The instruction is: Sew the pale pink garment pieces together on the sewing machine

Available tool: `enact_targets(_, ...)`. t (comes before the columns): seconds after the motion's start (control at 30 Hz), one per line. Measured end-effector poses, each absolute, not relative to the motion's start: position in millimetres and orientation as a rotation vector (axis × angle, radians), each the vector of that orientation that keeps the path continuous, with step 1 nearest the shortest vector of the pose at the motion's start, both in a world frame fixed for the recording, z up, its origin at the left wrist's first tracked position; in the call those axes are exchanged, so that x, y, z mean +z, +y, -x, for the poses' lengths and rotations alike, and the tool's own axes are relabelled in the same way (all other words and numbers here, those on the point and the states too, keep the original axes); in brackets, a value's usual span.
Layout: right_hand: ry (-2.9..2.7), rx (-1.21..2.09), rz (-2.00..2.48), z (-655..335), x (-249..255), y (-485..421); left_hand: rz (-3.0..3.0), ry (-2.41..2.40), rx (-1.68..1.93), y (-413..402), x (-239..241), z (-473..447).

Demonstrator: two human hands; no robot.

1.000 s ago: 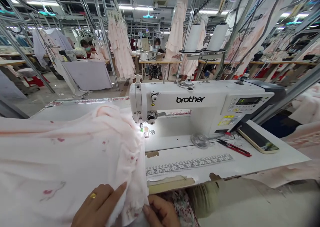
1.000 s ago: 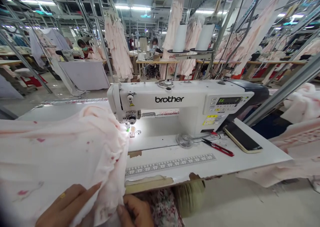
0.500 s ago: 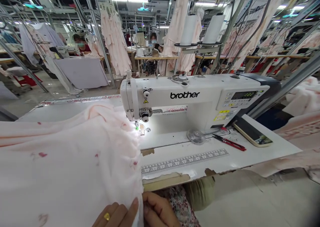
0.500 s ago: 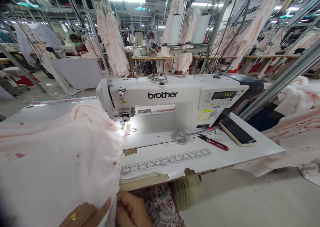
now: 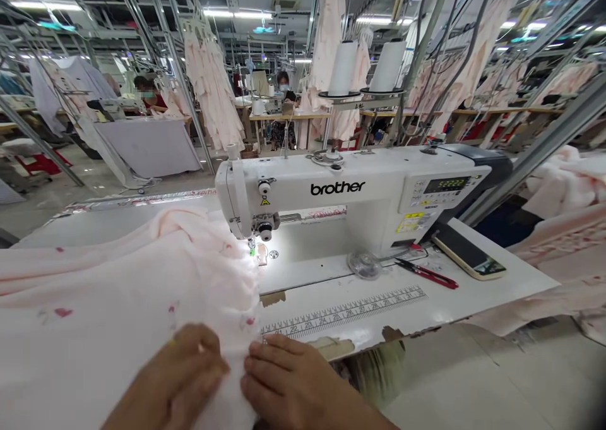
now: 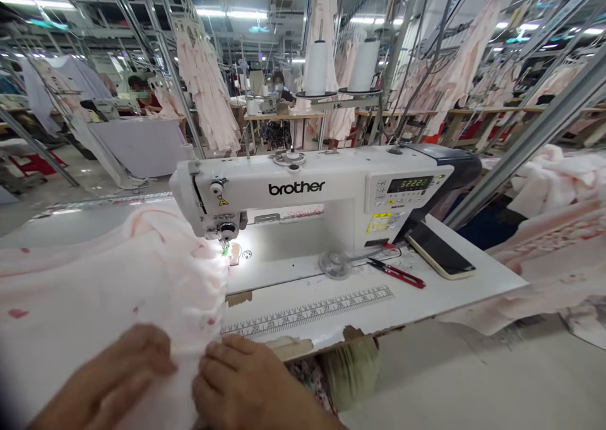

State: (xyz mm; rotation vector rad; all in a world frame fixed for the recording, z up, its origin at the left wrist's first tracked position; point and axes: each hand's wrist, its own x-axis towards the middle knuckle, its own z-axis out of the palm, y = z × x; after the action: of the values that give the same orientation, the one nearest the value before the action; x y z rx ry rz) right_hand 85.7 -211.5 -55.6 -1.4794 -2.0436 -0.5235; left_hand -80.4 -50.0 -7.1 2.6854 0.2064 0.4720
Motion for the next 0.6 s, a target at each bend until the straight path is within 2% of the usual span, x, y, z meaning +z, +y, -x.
enact_targets(0.1, -2.153, -0.369, 1.461, -94, -50, -207, -2.632, 0.634, 0.472, -11, 8, 46)
enact_targets(0.2, -2.202, -0.304, 1.410, -102, -36, -203, -2.721, 0.950, 0.326, 13, 7, 8)
enact_targets(0.37, -2.239, -0.243, 1.306, -119, -18, -204, -2.825, 0.969, 0.153, 16, 5, -11)
enact_targets(0.5, -2.409, -0.012, 1.323, -133, -11, -203, -2.895, 1.140, -0.059, 12, 8, 7)
enact_targets(0.6, -2.603, 0.232, 1.311, -141, 2, -188, -3.058, 1.045, 0.068, 12, -2, 14)
